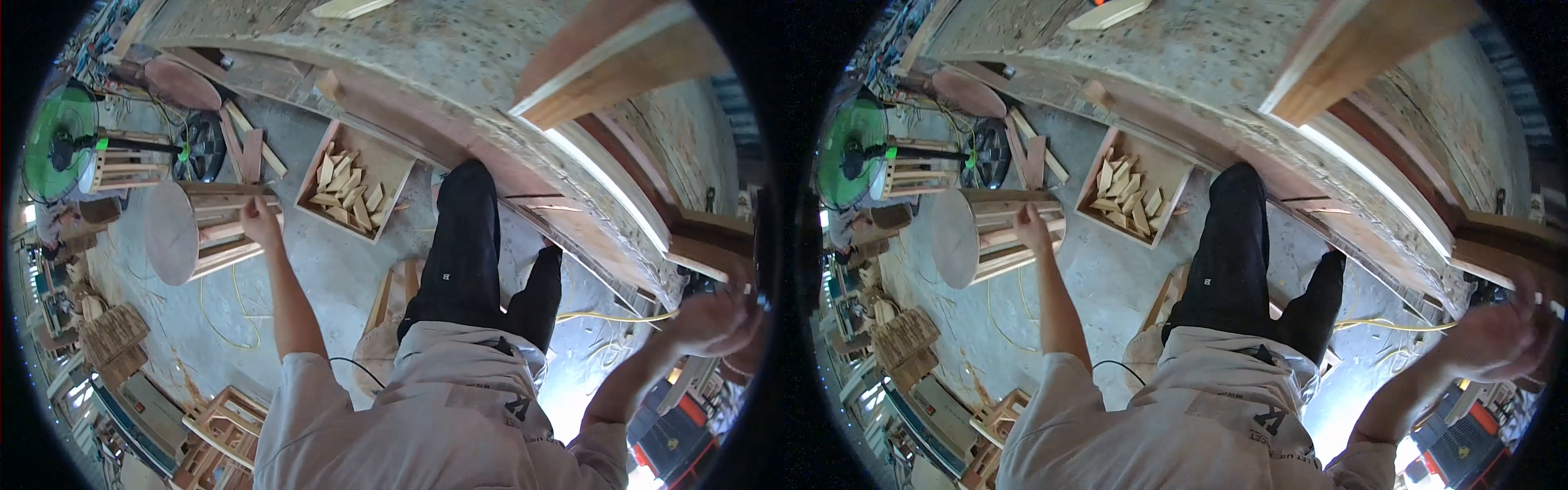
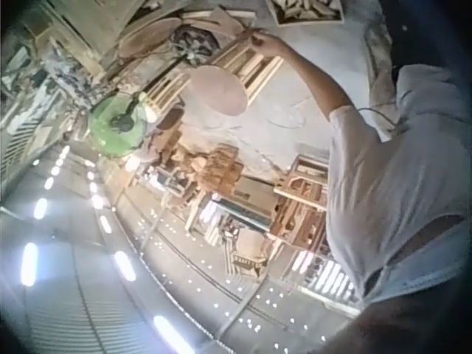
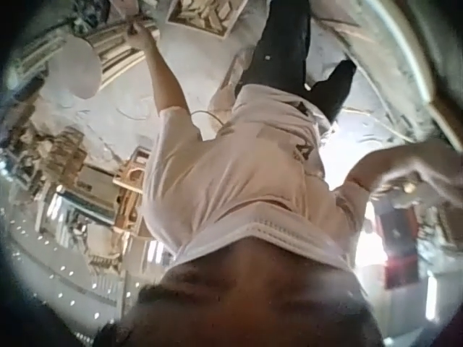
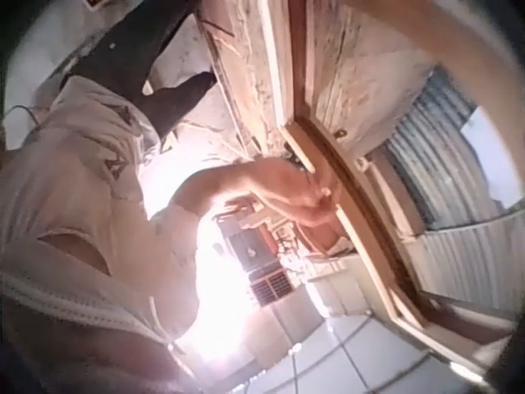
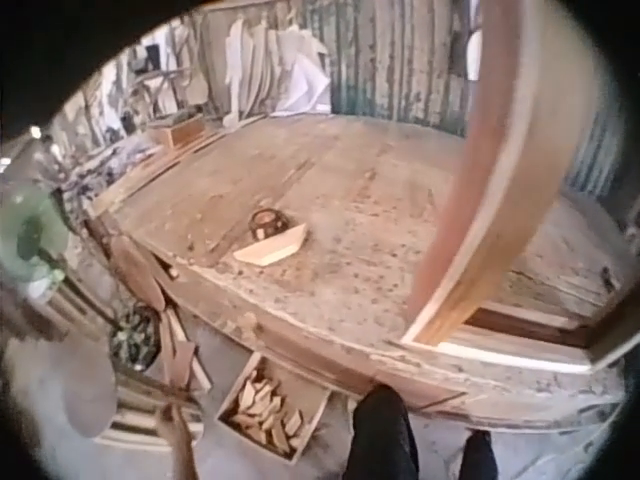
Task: Assembling a wooden frame using a nail gun and handling long wooden planks in a manufacturing workshop.
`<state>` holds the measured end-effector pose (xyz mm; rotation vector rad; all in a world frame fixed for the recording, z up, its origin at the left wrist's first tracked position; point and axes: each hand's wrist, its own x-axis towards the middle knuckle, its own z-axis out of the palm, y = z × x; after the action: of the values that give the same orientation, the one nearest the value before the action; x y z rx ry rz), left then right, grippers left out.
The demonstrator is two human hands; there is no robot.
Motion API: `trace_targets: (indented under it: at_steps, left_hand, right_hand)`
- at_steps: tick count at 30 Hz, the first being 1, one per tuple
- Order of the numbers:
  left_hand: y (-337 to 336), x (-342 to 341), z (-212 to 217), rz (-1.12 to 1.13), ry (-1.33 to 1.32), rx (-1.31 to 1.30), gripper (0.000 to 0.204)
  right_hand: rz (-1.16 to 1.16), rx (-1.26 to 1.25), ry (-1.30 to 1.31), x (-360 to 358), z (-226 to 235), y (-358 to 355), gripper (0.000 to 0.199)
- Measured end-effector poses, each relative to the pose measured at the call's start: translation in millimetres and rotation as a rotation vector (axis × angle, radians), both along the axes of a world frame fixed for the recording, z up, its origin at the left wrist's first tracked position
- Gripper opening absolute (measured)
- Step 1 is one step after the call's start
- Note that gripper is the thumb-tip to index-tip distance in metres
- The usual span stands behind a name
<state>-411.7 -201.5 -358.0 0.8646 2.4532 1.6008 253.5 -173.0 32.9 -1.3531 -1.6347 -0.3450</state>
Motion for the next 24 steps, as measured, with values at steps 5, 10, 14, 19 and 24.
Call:
trace_targets:
  at_steps: [5,10,14,19,24]
  left_hand:
    - [-77,20,-141,-0.019,-0.127,-0.229,0.025]
    - [-106,88,-235,0.099,-0.723,-0.459,0.020]
    - [-131,111,-284,0.102,-0.934,-0.565,0.024]
    - [-137,130,-319,-0.015,-0.852,-0.724,0.031]
    - [-122,140,-367,-0.085,-0.813,-0.781,0.028]
  right_hand:
    - [0.889,-0.231,-0.291,-273,-73,91,0.040]
    - [0.737,-0.272,-0.608,-394,-138,208,0.042]
    - [0.949,-0.335,-0.685,-449,-162,240,0.063]
    - [0.701,-0.484,-0.352,-477,-194,214,0.055]
    - [0.480,-0.537,-0.911,-439,-207,251,0.051]
